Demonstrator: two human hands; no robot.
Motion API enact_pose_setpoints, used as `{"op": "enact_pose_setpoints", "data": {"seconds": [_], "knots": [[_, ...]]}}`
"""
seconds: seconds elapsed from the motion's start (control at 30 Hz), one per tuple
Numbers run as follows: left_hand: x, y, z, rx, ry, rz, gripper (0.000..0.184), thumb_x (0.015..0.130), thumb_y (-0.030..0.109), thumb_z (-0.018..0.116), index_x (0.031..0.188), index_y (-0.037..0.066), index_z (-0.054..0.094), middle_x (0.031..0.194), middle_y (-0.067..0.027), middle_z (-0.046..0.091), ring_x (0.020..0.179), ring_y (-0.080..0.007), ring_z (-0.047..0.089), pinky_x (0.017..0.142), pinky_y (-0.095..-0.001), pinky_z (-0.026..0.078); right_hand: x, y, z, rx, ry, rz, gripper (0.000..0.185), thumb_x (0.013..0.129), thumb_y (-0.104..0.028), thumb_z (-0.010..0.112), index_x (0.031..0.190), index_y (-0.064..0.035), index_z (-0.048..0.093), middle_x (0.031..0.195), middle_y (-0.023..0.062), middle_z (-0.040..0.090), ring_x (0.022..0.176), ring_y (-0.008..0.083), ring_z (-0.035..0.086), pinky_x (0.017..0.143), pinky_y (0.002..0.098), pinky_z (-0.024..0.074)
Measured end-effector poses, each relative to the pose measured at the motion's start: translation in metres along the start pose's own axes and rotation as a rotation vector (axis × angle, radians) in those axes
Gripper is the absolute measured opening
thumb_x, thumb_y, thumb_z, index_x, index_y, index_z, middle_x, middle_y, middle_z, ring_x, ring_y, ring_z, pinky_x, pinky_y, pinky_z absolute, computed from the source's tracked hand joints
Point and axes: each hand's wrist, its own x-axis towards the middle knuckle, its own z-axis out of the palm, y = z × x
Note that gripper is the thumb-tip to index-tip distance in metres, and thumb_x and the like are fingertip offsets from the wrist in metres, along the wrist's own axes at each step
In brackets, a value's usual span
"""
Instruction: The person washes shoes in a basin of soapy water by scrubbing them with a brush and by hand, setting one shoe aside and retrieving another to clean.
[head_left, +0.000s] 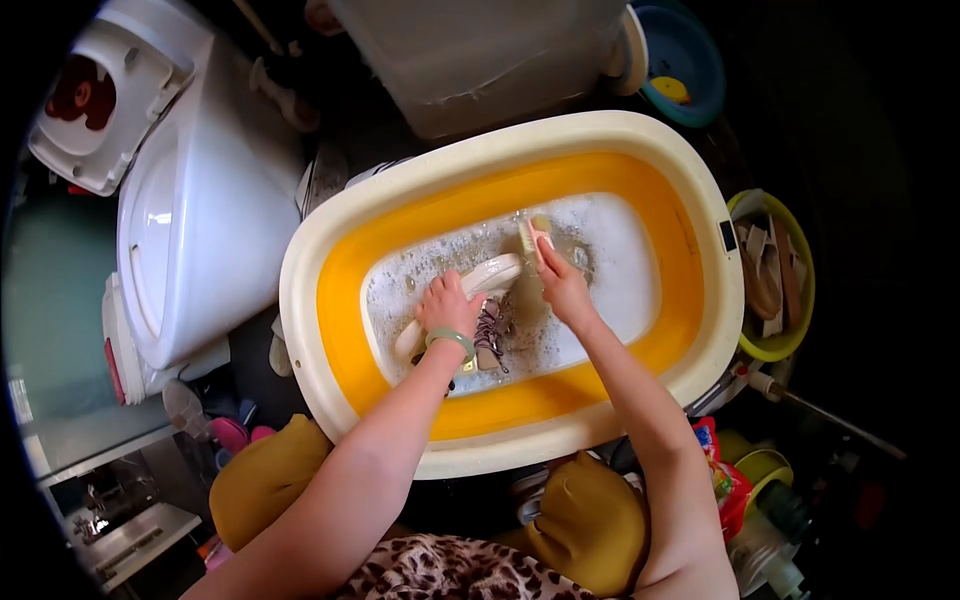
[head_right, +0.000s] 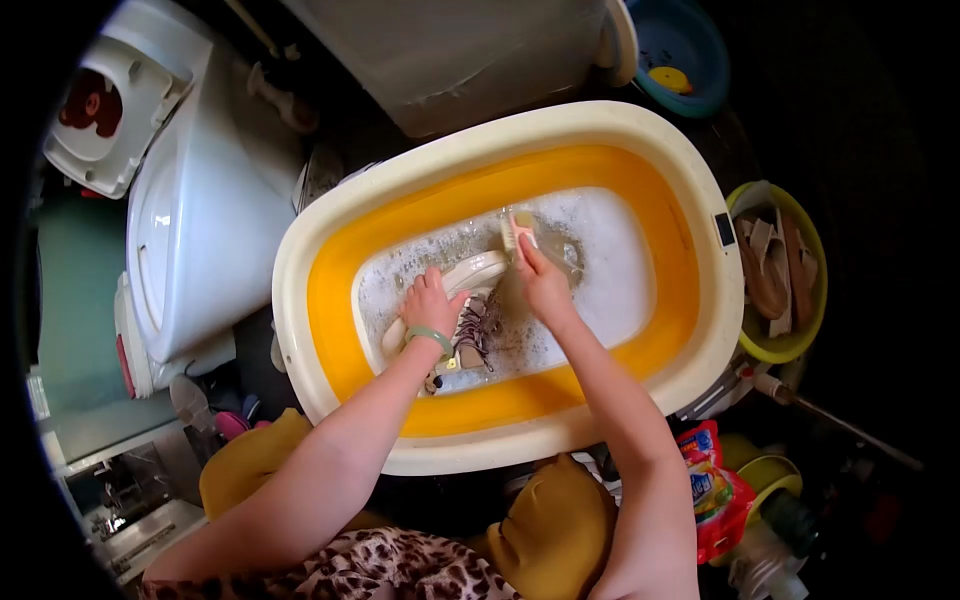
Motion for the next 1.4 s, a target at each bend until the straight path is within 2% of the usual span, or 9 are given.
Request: {"op": "enact_pose_setpoints", "data": {"seconds": [0.17, 0.33, 0.47, 0.53, 0.8, 0.97, 1.13, 1.23, 1.4], "knots": [[-0.007, 0.0, 0.001, 0.013, 0.026, -0.017, 0.047, 0.072, 0.04, 0.067, 0.104, 0.011, 0.046, 0.101, -0.0091, 0.054, 0.098, -0.0268, 0.052, 0.079, -0.0451, 0.038, -0.023, 0.026, 0.035, -0.239, 0.102, -0.232, 0.039, 0.09, -0.021, 0.05, 0.128, -0.0154, 0.046, 0.105, 0.018, 0.06, 0.08, 0.0249, 0.063, 0.067, 0.0298, 0.0477], [-0.008, 0.0, 0.003, -0.053, 0.034, -0.052, 0.045, 0.072, 0.038, 0.068, 0.102, 0.012, 0.047, 0.1, -0.0086, 0.054, 0.096, -0.0267, 0.052, 0.08, -0.0448, 0.037, -0.007, -0.018, 0.009, 0.151, -0.014, 0.108, 0.038, 0.09, -0.021, 0.05, 0.127, -0.0146, 0.048, 0.094, 0.0189, 0.064, 0.066, 0.0242, 0.061, 0.062, 0.0291, 0.0474], [-0.011, 0.003, 0.001, -0.022, 0.021, -0.054, 0.049, 0.071, 0.038, 0.069, 0.104, 0.011, 0.046, 0.103, -0.0114, 0.054, 0.098, -0.0292, 0.052, 0.079, -0.0463, 0.038, -0.02, 0.015, 0.038, -0.354, 0.161, -0.509, 0.039, 0.089, -0.019, 0.05, 0.128, -0.0144, 0.047, 0.095, 0.0183, 0.063, 0.072, 0.0229, 0.06, 0.067, 0.0304, 0.0472], [-0.008, 0.005, 0.0, -0.044, 0.021, -0.063, 0.048, 0.071, 0.038, 0.069, 0.103, 0.011, 0.046, 0.103, -0.0115, 0.054, 0.098, -0.0292, 0.052, 0.08, -0.0461, 0.038, 0.001, -0.004, 0.013, -0.148, 0.027, 0.088, 0.038, 0.089, -0.019, 0.05, 0.127, -0.0149, 0.048, 0.095, 0.0209, 0.062, 0.076, 0.0237, 0.061, 0.072, 0.0311, 0.0469], [-0.011, -0.002, 0.011, -0.059, 0.026, -0.038, 0.048, 0.072, 0.039, 0.068, 0.104, 0.01, 0.045, 0.101, -0.011, 0.053, 0.096, -0.0289, 0.052, 0.079, -0.0449, 0.037, -0.009, 0.042, 0.028, -0.274, 0.04, -0.169, 0.038, 0.089, -0.021, 0.052, 0.127, -0.0184, 0.048, 0.099, 0.0189, 0.063, 0.078, 0.0256, 0.061, 0.072, 0.0303, 0.0468], [-0.001, -0.001, 0.007, -0.056, 0.005, -0.042, 0.049, 0.073, 0.04, 0.067, 0.105, 0.011, 0.045, 0.102, -0.0109, 0.052, 0.097, -0.0281, 0.051, 0.079, -0.0445, 0.037, -0.008, -0.024, -0.003, 0.124, -0.062, 0.176, 0.041, 0.089, -0.026, 0.052, 0.129, -0.0209, 0.046, 0.11, 0.0159, 0.06, 0.091, 0.0295, 0.061, 0.077, 0.0327, 0.0466], [-0.007, 0.0, 0.009, -0.055, -0.016, -0.069, 0.046, 0.072, 0.039, 0.068, 0.101, 0.011, 0.045, 0.102, -0.0095, 0.053, 0.098, -0.0283, 0.051, 0.08, -0.0446, 0.037, -0.004, 0.072, 0.018, -0.329, 0.14, -0.325, 0.044, 0.09, -0.019, 0.05, 0.133, -0.0204, 0.042, 0.092, 0.011, 0.061, 0.063, 0.0101, 0.051, 0.057, 0.0246, 0.0444], [-0.005, -0.006, 0.01, -0.107, -0.028, -0.068, 0.047, 0.072, 0.039, 0.068, 0.102, 0.011, 0.045, 0.103, -0.0099, 0.053, 0.098, -0.029, 0.051, 0.081, -0.0453, 0.037, 0.0, 0.012, -0.02, 0.083, -0.045, 0.265, 0.044, 0.09, -0.022, 0.051, 0.133, -0.0205, 0.041, 0.091, 0.0074, 0.061, 0.064, 0.0092, 0.05, 0.057, 0.0247, 0.0436], [0.003, -0.011, 0.011, -0.102, -0.053, -0.056, 0.048, 0.073, 0.039, 0.067, 0.105, 0.011, 0.045, 0.102, -0.0121, 0.055, 0.097, -0.0305, 0.053, 0.08, -0.0456, 0.04, -0.01, 0.038, 0.011, -0.092, -0.044, -0.073, 0.04, 0.091, -0.019, 0.048, 0.13, -0.0117, 0.045, 0.088, 0.002, 0.06, 0.063, 0.0086, 0.049, 0.056, 0.023, 0.0423]]}}
